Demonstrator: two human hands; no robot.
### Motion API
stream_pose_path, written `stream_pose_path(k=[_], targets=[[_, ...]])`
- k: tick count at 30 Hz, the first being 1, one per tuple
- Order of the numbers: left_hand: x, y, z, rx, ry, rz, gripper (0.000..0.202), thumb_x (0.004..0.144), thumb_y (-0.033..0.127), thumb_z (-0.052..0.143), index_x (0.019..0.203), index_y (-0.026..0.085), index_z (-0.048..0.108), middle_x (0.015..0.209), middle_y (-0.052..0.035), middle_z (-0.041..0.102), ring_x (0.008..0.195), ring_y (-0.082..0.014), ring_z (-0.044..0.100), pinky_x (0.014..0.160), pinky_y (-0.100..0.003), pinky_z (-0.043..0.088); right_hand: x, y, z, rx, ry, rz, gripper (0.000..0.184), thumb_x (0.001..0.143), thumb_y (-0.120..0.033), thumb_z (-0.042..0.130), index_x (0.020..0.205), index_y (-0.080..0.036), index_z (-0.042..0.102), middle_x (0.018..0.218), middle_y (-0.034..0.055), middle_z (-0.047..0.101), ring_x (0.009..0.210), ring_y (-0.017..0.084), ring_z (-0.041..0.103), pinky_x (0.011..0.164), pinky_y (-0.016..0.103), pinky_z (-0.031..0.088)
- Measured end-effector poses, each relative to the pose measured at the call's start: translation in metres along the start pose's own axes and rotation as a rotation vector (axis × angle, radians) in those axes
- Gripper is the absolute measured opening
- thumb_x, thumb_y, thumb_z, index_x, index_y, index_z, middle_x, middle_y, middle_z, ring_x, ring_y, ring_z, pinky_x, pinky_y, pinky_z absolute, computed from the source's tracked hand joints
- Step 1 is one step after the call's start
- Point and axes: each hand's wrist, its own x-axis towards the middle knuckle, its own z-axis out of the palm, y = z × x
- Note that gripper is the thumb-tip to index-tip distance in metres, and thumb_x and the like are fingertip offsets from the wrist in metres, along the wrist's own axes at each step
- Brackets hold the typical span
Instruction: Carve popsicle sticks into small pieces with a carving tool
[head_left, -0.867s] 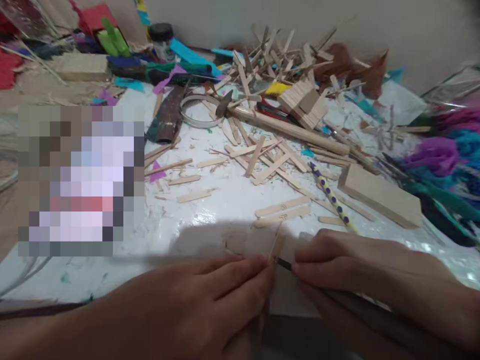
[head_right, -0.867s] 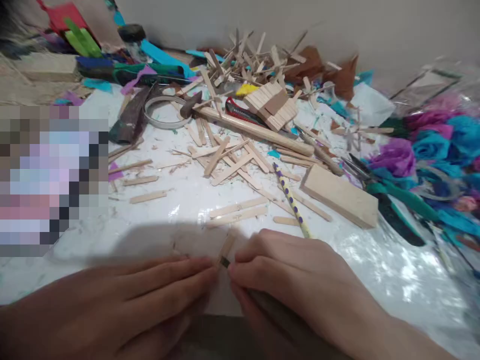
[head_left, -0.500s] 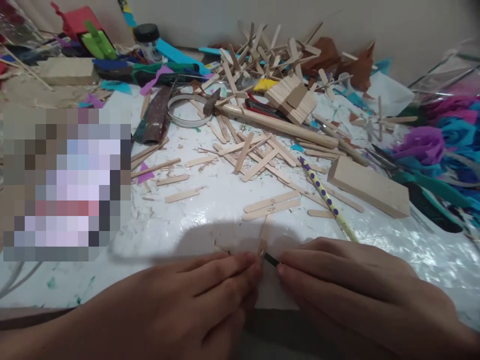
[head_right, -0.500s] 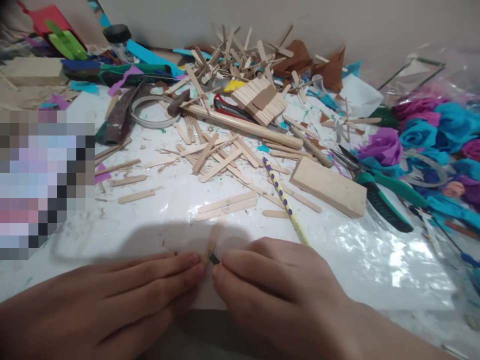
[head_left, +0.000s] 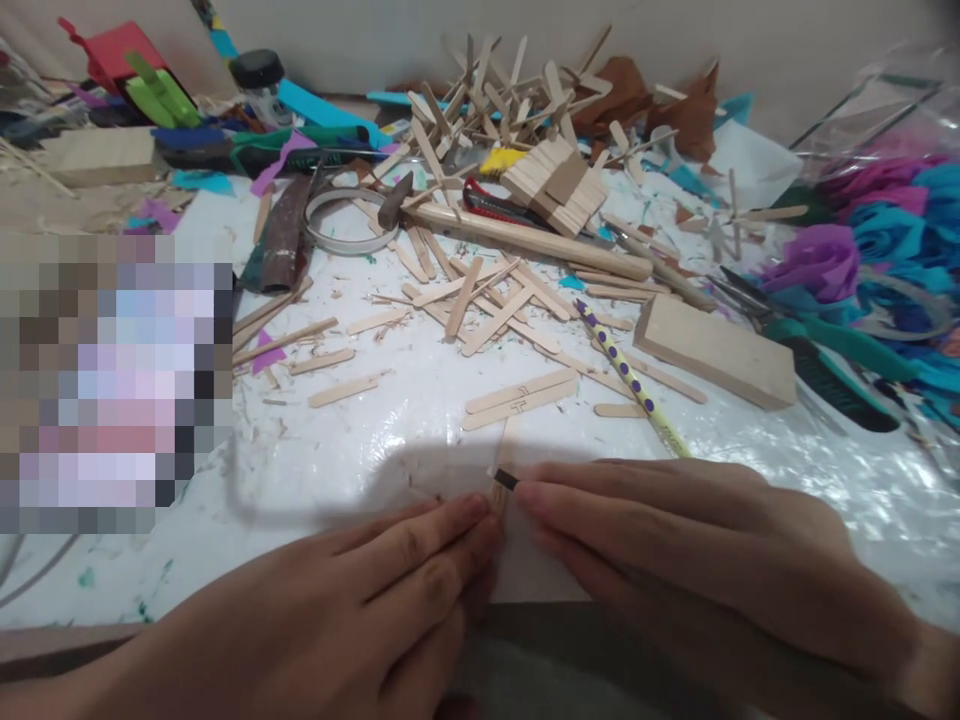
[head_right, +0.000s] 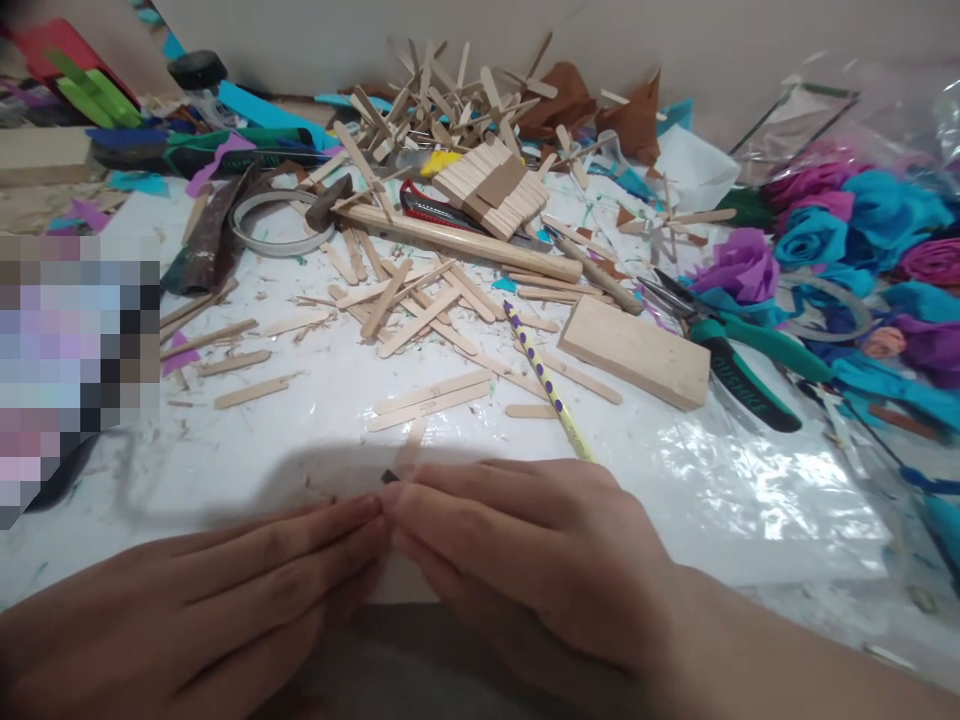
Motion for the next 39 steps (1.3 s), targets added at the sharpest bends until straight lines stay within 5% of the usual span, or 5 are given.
stream_pose_path(k=[6,11,22,28,39], targets=[[0.003,-0.006,0.003,-0.005,0.040,0.015,0.037,0.123,0.039,0.058,0.131,0.015,0.085,0.142,-0.0021,0.086,0.136,-0.0174,0.075,0.127,-0.025,0.053,0.006,-0.012,-0.007,-0.097,0.090,0.042,0.024,0.110,-0.017,0.065,0.128,-0.033,0.070,0.113,-0.0033,0.092,0.091,0.013,0.089,0.082,0.017,0.069],[0.001,0.002,0.007,-0.018,0.040,-0.050,0.026,0.121,0.032,0.065,0.130,0.017,0.084,0.145,-0.0003,0.084,0.139,-0.0171,0.073,0.133,-0.027,0.047,0.004,-0.008,-0.004,0.067,0.135,-0.005,0.024,0.110,-0.013,0.064,0.122,-0.033,0.070,0.103,-0.0029,0.088,0.083,0.010,0.085,0.077,0.014,0.066],[0.003,0.006,-0.003,-0.090,0.007,-0.112,0.038,0.124,0.015,0.047,0.129,0.016,0.086,0.142,-0.0025,0.085,0.131,-0.0163,0.078,0.129,-0.028,0.053,0.010,-0.005,-0.006,0.177,0.051,0.008,0.033,0.102,-0.005,0.067,0.117,-0.034,0.071,0.096,-0.0031,0.087,0.077,0.014,0.085,0.068,0.020,0.067],[0.000,0.007,-0.001,-0.138,-0.007,-0.110,0.031,0.120,0.017,0.056,0.134,0.014,0.083,0.152,-0.0089,0.080,0.143,-0.0194,0.074,0.135,-0.031,0.049,0.018,-0.001,-0.017,0.173,-0.066,0.104,0.019,0.105,-0.019,0.075,0.110,-0.037,0.078,0.103,-0.0040,0.090,0.078,0.015,0.086,0.065,0.022,0.067],[-0.002,0.010,-0.001,-0.139,-0.033,-0.109,0.032,0.116,0.026,0.064,0.140,0.011,0.081,0.156,-0.0147,0.077,0.151,-0.0239,0.070,0.137,-0.037,0.050,0.026,0.013,-0.024,0.246,-0.117,-0.001,0.024,0.104,-0.017,0.081,0.117,-0.037,0.086,0.108,-0.0036,0.093,0.092,0.018,0.091,0.081,0.021,0.071]])
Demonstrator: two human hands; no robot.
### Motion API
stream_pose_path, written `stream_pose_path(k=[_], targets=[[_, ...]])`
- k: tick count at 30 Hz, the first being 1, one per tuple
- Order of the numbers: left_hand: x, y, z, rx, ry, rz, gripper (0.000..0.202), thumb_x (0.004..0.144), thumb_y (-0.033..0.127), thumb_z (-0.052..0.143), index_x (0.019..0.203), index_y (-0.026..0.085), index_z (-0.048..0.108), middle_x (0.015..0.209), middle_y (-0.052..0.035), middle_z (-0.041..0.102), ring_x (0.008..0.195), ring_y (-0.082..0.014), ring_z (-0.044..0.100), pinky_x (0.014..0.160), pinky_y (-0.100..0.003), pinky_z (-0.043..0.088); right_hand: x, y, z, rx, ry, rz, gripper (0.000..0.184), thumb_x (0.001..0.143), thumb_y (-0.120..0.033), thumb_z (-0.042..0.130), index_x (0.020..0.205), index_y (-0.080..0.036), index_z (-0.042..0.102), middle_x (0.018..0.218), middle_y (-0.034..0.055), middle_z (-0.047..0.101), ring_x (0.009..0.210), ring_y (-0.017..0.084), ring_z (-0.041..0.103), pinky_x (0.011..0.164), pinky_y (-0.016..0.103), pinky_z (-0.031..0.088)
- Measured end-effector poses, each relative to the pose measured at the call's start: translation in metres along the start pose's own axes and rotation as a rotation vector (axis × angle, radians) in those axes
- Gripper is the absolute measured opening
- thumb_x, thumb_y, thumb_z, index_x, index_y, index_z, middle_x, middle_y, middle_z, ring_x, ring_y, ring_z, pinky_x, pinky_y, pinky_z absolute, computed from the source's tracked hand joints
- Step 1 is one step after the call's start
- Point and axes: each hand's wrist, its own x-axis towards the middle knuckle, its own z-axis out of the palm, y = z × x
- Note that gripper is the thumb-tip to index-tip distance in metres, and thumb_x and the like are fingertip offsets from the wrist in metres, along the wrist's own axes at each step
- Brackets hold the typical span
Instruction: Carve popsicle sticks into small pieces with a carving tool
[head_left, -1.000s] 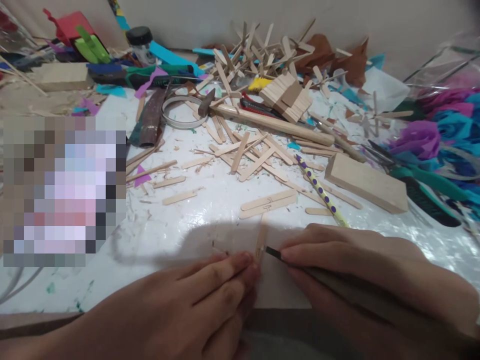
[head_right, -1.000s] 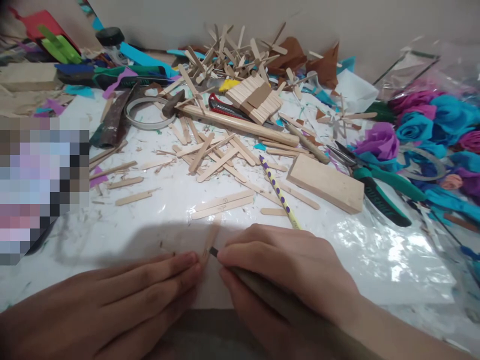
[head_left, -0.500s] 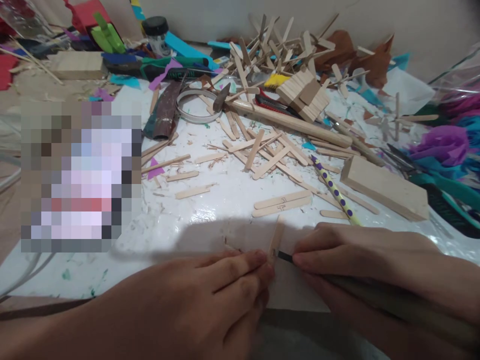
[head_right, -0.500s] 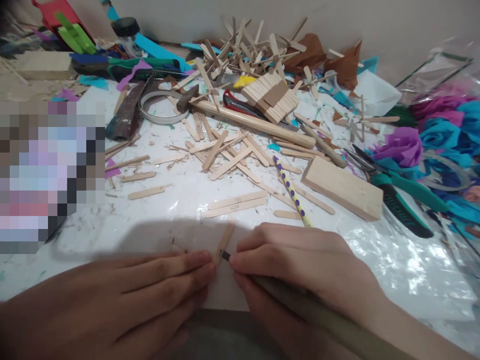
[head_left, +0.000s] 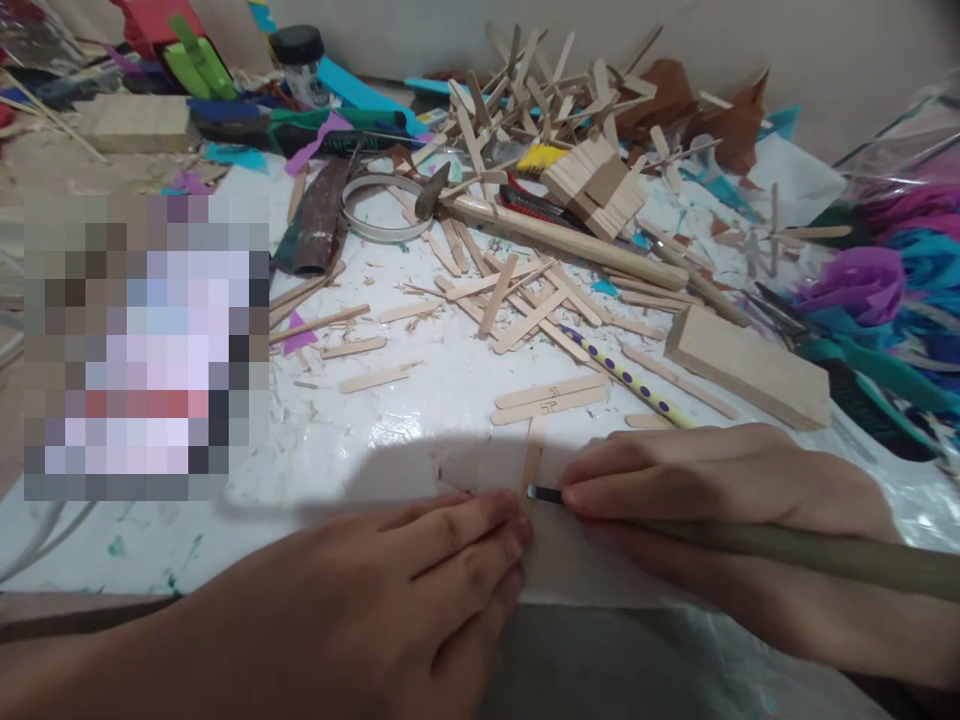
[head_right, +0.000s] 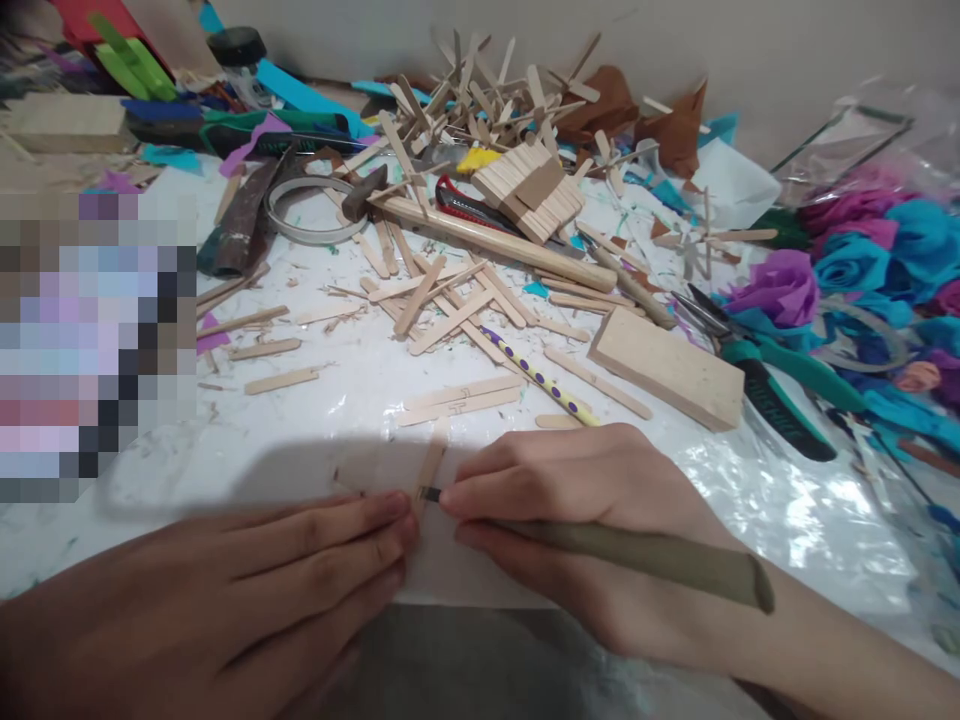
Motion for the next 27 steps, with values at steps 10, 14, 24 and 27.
stream_pose_path(k=[10,14,24,27], targets=[[0.001,-0.001,-0.001,0.008,0.010,0.022,0.027,0.113,0.023,0.069,0.134,0.013,0.083,0.154,-0.0158,0.078,0.147,-0.0250,0.073,0.135,-0.038,0.052,-0.001,0.002,0.002,0.153,0.087,0.086,0.017,0.100,-0.028,0.091,0.115,-0.036,0.094,0.109,0.0009,0.094,0.092,0.020,0.091,0.078,0.021,0.072],[0.009,-0.003,-0.004,-0.010,0.089,-0.032,0.025,0.115,0.013,0.062,0.117,0.018,0.086,0.138,-0.0073,0.086,0.132,-0.0184,0.079,0.129,-0.029,0.056,-0.001,-0.007,0.002,0.056,0.135,0.187,0.006,0.098,-0.034,0.092,0.103,-0.034,0.091,0.085,-0.0020,0.089,0.066,0.016,0.082,0.056,0.019,0.064],[0.016,-0.016,-0.008,-0.073,0.103,-0.087,0.029,0.118,0.014,0.054,0.103,0.018,0.079,0.098,-0.0034,0.079,0.086,-0.0220,0.074,0.077,-0.036,0.068,-0.007,-0.014,0.006,0.042,0.181,0.225,0.019,0.096,-0.027,0.089,0.106,-0.040,0.081,0.106,-0.0056,0.090,0.092,0.021,0.089,0.070,0.023,0.070],[0.015,-0.017,-0.008,-0.024,0.064,-0.104,0.038,0.121,0.016,0.043,0.110,0.017,0.080,0.101,-0.0041,0.079,0.089,-0.0245,0.072,0.082,-0.042,0.067,-0.008,-0.019,0.013,0.018,0.261,0.274,0.017,0.095,-0.027,0.088,0.099,-0.042,0.081,0.099,-0.0092,0.089,0.084,0.019,0.089,0.064,0.019,0.069]])
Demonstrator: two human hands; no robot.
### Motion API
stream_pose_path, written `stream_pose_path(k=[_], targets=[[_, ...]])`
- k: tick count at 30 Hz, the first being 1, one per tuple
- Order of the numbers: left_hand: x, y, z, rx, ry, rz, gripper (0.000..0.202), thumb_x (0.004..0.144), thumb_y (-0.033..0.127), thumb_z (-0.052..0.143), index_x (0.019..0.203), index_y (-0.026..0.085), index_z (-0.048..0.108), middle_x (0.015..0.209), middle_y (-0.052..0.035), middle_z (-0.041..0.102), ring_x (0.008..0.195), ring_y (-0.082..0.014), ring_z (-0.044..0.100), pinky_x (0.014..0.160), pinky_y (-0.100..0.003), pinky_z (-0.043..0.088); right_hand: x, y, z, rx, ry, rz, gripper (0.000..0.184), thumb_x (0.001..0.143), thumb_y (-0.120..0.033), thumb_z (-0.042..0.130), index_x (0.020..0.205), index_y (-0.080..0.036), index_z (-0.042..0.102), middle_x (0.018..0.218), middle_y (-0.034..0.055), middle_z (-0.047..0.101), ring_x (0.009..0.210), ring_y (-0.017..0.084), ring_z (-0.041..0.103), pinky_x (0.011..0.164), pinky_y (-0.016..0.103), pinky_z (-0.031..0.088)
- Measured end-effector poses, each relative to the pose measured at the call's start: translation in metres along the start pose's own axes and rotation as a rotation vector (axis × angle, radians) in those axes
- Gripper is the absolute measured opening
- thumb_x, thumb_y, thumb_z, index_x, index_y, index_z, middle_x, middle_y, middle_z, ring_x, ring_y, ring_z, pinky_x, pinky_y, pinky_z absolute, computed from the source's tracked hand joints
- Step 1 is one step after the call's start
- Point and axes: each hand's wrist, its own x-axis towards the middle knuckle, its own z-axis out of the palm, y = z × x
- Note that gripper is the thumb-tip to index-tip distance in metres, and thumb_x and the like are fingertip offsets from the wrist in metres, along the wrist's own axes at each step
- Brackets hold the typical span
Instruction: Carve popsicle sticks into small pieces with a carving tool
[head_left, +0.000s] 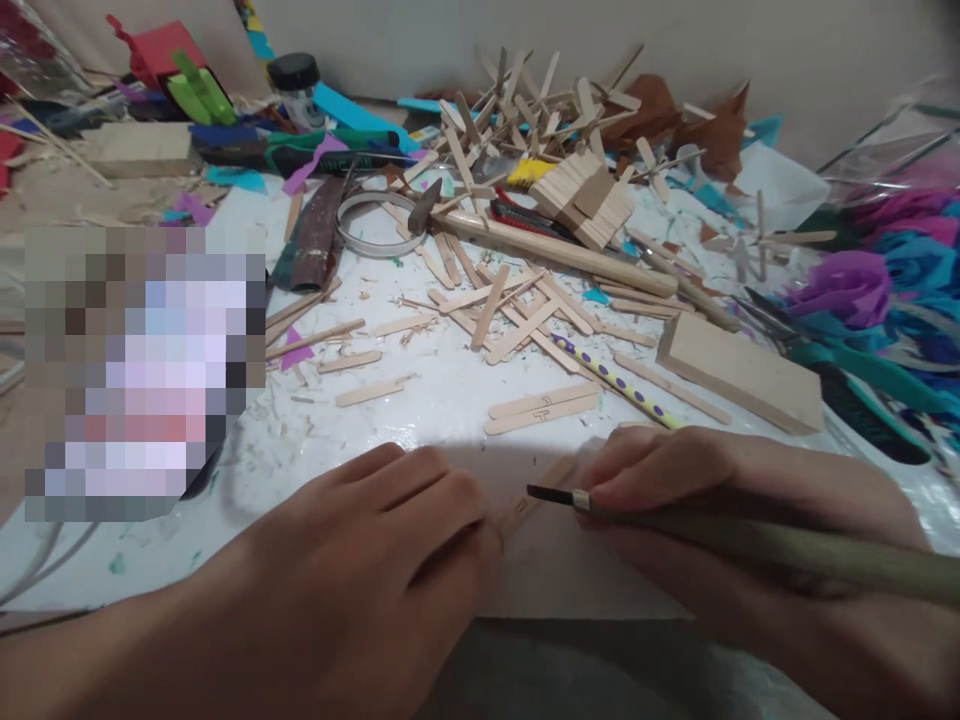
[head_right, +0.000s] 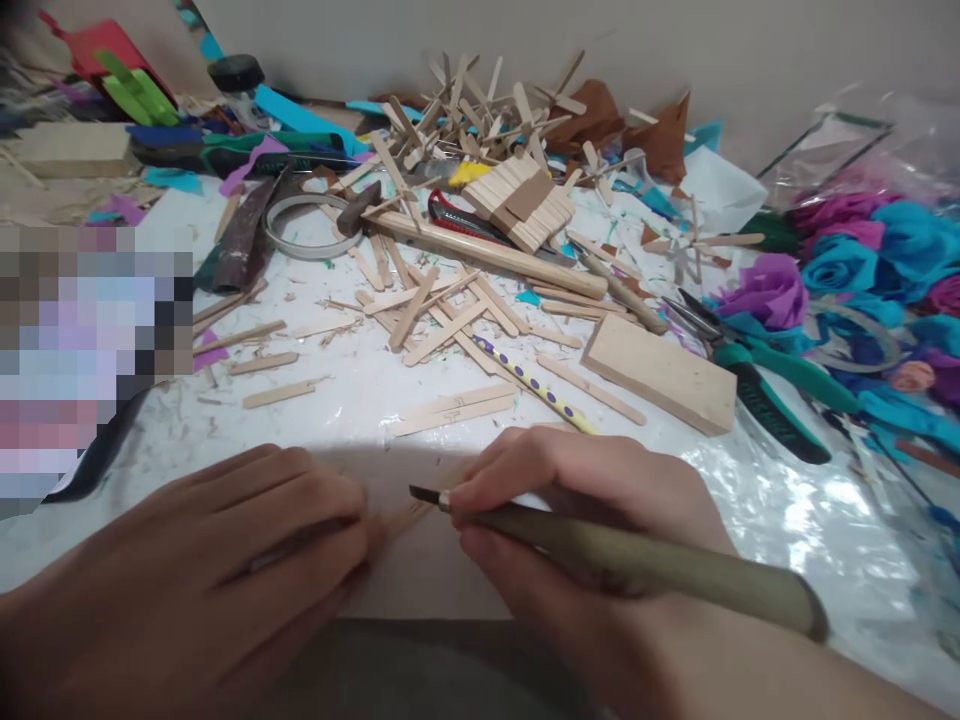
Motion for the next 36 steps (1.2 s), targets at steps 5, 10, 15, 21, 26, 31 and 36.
stream_pose_path(k=[5,10,15,21,26,31,36], targets=[[0.001,0.001,-0.002,0.045,-0.015,-0.001,0.040,0.122,0.016,0.041,0.112,0.016,0.079,0.107,-0.0063,0.079,0.091,-0.0255,0.069,0.081,-0.043,0.063,-0.010,-0.004,0.011,-0.047,0.103,0.002,0.013,0.096,-0.028,0.083,0.095,-0.039,0.076,0.092,-0.0047,0.086,0.070,0.020,0.084,0.049,0.022,0.064],[0.001,0.001,0.000,-0.009,0.008,-0.022,0.039,0.124,0.020,0.039,0.119,0.016,0.077,0.104,-0.0029,0.076,0.092,-0.0220,0.069,0.084,-0.037,0.063,-0.014,-0.005,0.014,-0.107,0.039,-0.068,0.020,0.099,-0.019,0.078,0.100,-0.038,0.070,0.091,-0.0026,0.084,0.070,0.020,0.080,0.053,0.026,0.062],[0.004,0.000,0.004,-0.047,-0.003,-0.023,0.032,0.121,0.014,0.045,0.118,0.015,0.077,0.102,-0.0033,0.073,0.090,-0.0224,0.064,0.083,-0.038,0.058,-0.011,-0.002,0.013,-0.138,0.041,-0.106,0.019,0.098,-0.021,0.077,0.101,-0.038,0.070,0.093,-0.0035,0.085,0.070,0.020,0.079,0.055,0.029,0.062],[0.003,0.000,0.004,-0.086,0.009,-0.029,0.035,0.122,0.013,0.045,0.112,0.014,0.079,0.101,-0.0040,0.071,0.090,-0.0217,0.061,0.083,-0.037,0.056,-0.010,-0.002,0.010,-0.172,0.004,-0.130,0.016,0.099,-0.021,0.078,0.099,-0.036,0.072,0.091,-0.0037,0.086,0.070,0.019,0.080,0.057,0.029,0.063],[0.002,0.000,0.002,-0.091,0.023,-0.036,0.033,0.121,0.011,0.047,0.109,0.015,0.077,0.102,-0.0036,0.070,0.093,-0.0218,0.061,0.085,-0.035,0.055,-0.008,-0.005,0.008,-0.143,-0.034,-0.120,0.020,0.101,-0.016,0.072,0.102,-0.037,0.070,0.095,-0.0038,0.085,0.072,0.018,0.079,0.058,0.029,0.062],[0.003,0.001,0.002,-0.080,0.005,0.012,0.029,0.118,0.008,0.049,0.109,0.014,0.076,0.104,-0.0045,0.070,0.097,-0.0232,0.059,0.088,-0.036,0.055,-0.007,-0.005,0.008,-0.211,-0.065,-0.157,0.018,0.104,-0.017,0.072,0.102,-0.035,0.072,0.096,-0.0063,0.087,0.072,0.015,0.081,0.058,0.025,0.059],[0.003,0.001,0.006,-0.070,0.012,-0.001,0.033,0.121,0.009,0.045,0.110,0.013,0.076,0.106,-0.0054,0.072,0.096,-0.0228,0.060,0.089,-0.034,0.055,-0.009,-0.007,0.013,-0.165,-0.014,-0.196,0.020,0.104,-0.014,0.068,0.102,-0.033,0.074,0.101,-0.0040,0.091,0.078,0.016,0.086,0.062,0.023,0.064]])
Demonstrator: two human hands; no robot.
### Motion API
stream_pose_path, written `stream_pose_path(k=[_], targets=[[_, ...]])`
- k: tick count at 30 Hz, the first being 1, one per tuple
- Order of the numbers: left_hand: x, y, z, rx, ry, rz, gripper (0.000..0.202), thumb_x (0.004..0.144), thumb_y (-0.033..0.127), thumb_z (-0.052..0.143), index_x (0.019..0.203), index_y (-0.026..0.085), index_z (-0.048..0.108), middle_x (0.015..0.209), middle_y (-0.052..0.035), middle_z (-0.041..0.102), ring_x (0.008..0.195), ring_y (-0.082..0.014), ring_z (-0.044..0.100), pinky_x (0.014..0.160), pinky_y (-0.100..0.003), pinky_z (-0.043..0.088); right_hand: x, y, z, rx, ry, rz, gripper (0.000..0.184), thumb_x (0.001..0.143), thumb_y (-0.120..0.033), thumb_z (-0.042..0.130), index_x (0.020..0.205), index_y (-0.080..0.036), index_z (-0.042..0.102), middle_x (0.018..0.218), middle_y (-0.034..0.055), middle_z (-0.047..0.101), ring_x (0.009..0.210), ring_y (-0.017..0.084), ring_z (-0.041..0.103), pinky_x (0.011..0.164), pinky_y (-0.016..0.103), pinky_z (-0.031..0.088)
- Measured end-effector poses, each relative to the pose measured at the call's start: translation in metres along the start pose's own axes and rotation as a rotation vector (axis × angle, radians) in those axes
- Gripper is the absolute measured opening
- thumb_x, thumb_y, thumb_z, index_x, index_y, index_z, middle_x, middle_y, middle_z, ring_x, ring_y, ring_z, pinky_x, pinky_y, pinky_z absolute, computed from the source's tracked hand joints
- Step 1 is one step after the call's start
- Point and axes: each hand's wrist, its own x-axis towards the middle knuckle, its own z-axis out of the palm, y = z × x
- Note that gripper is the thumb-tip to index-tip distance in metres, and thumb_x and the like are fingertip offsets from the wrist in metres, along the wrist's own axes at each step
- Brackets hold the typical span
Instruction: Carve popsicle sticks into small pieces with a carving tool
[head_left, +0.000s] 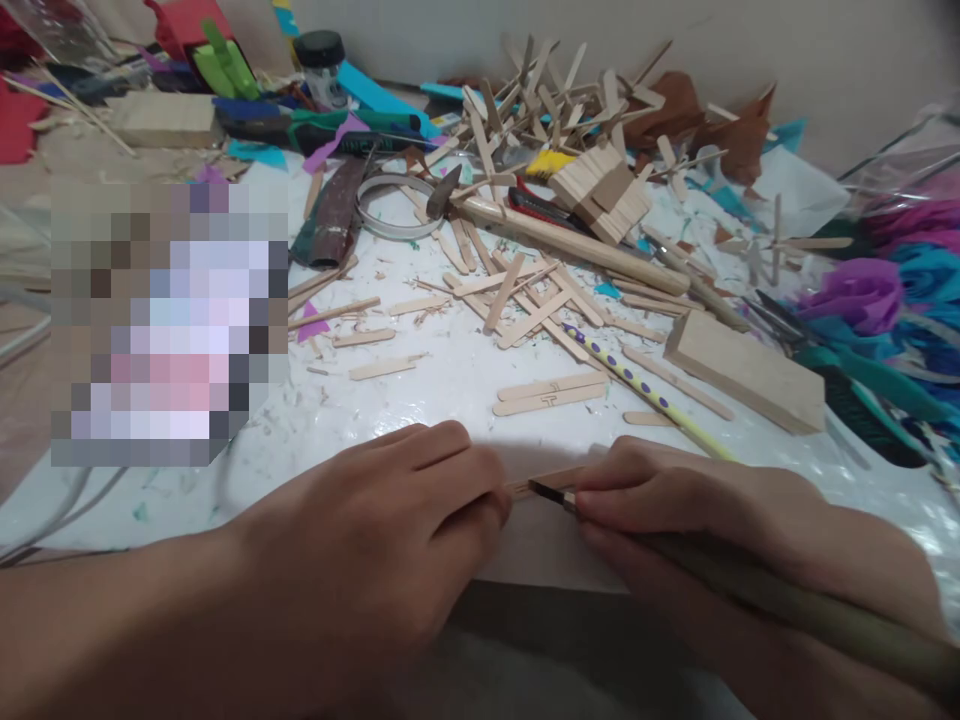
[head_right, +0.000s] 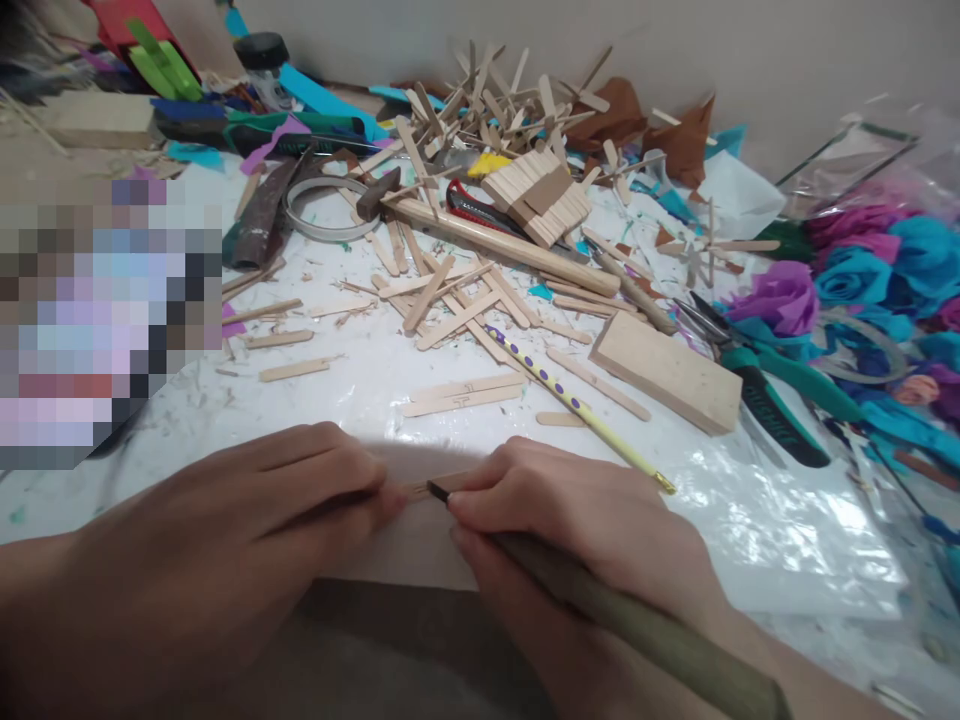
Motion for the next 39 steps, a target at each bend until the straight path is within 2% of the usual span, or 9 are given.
stream_pose_path(k=[5,9,12,17,29,31,33,36,39], targets=[[0.001,0.000,-0.002,0.042,-0.019,0.056,0.033,0.120,0.008,0.045,0.110,0.011,0.076,0.101,-0.0062,0.071,0.092,-0.0242,0.057,0.085,-0.037,0.054,0.004,0.003,-0.002,0.055,0.041,0.216,0.011,0.095,-0.031,0.085,0.085,-0.036,0.085,0.088,-0.0061,0.091,0.064,0.018,0.085,0.045,0.021,0.059],[0.002,0.001,-0.001,0.012,-0.025,0.031,0.031,0.117,0.005,0.048,0.106,0.013,0.076,0.108,-0.0071,0.073,0.095,-0.0244,0.058,0.088,-0.038,0.055,0.006,0.007,-0.004,0.212,0.035,0.370,0.005,0.094,-0.042,0.090,0.091,-0.039,0.092,0.089,-0.0033,0.091,0.068,0.020,0.087,0.051,0.019,0.064],[0.001,-0.001,0.001,0.000,0.001,0.035,0.032,0.118,0.007,0.047,0.107,0.013,0.076,0.106,-0.0069,0.073,0.092,-0.0244,0.058,0.085,-0.038,0.055,0.006,0.006,-0.003,0.145,0.088,0.302,0.009,0.092,-0.032,0.088,0.084,-0.038,0.088,0.087,-0.0061,0.091,0.068,0.017,0.086,0.056,0.017,0.065],[-0.003,0.000,0.001,0.018,-0.007,0.020,0.032,0.121,0.011,0.047,0.116,0.011,0.079,0.106,-0.0067,0.071,0.094,-0.0254,0.058,0.087,-0.040,0.056,0.003,0.003,-0.002,0.034,0.047,0.170,0.016,0.095,-0.023,0.078,0.087,-0.037,0.081,0.089,-0.0101,0.090,0.071,0.015,0.086,0.055,0.018,0.063],[-0.001,-0.004,-0.002,-0.058,0.010,0.044,0.029,0.120,0.008,0.051,0.106,0.013,0.077,0.108,-0.0051,0.070,0.098,-0.0235,0.057,0.090,-0.038,0.053,-0.006,0.004,0.005,0.018,0.046,0.056,0.026,0.100,-0.013,0.069,0.106,-0.038,0.072,0.098,-0.0059,0.088,0.075,0.016,0.082,0.059,0.025,0.060],[0.000,-0.004,-0.001,-0.048,0.017,0.044,0.028,0.120,0.010,0.052,0.107,0.013,0.077,0.107,-0.0048,0.070,0.098,-0.0233,0.058,0.090,-0.037,0.053,-0.008,0.002,0.005,-0.039,0.060,0.086,0.022,0.102,-0.018,0.070,0.105,-0.040,0.074,0.093,-0.0071,0.087,0.070,0.016,0.080,0.055,0.025,0.057],[0.000,-0.003,-0.001,-0.052,0.026,0.040,0.029,0.120,0.010,0.052,0.106,0.013,0.077,0.107,-0.0047,0.071,0.097,-0.0229,0.058,0.089,-0.037,0.053,-0.013,0.001,0.004,-0.125,0.110,0.159,0.008,0.105,-0.036,0.075,0.101,-0.042,0.077,0.089,-0.0076,0.086,0.067,0.016,0.078,0.057,0.026,0.060],[-0.001,-0.002,-0.001,-0.067,0.030,0.017,0.031,0.121,0.010,0.050,0.105,0.014,0.077,0.107,-0.0054,0.071,0.096,-0.0234,0.059,0.088,-0.038,0.054,-0.022,0.002,0.007,-0.151,0.212,0.243,0.017,0.103,-0.059,0.080,0.101,-0.043,0.083,0.095,-0.0034,0.088,0.074,0.021,0.081,0.068,0.030,0.068],[-0.001,-0.003,-0.003,-0.079,0.010,0.021,0.032,0.120,0.010,0.051,0.106,0.014,0.079,0.106,-0.0058,0.072,0.095,-0.0238,0.060,0.086,-0.038,0.055,-0.026,0.002,0.013,-0.090,0.270,0.218,0.008,0.102,-0.047,0.082,0.107,-0.042,0.085,0.101,0.0009,0.088,0.082,0.025,0.084,0.072,0.035,0.072]])
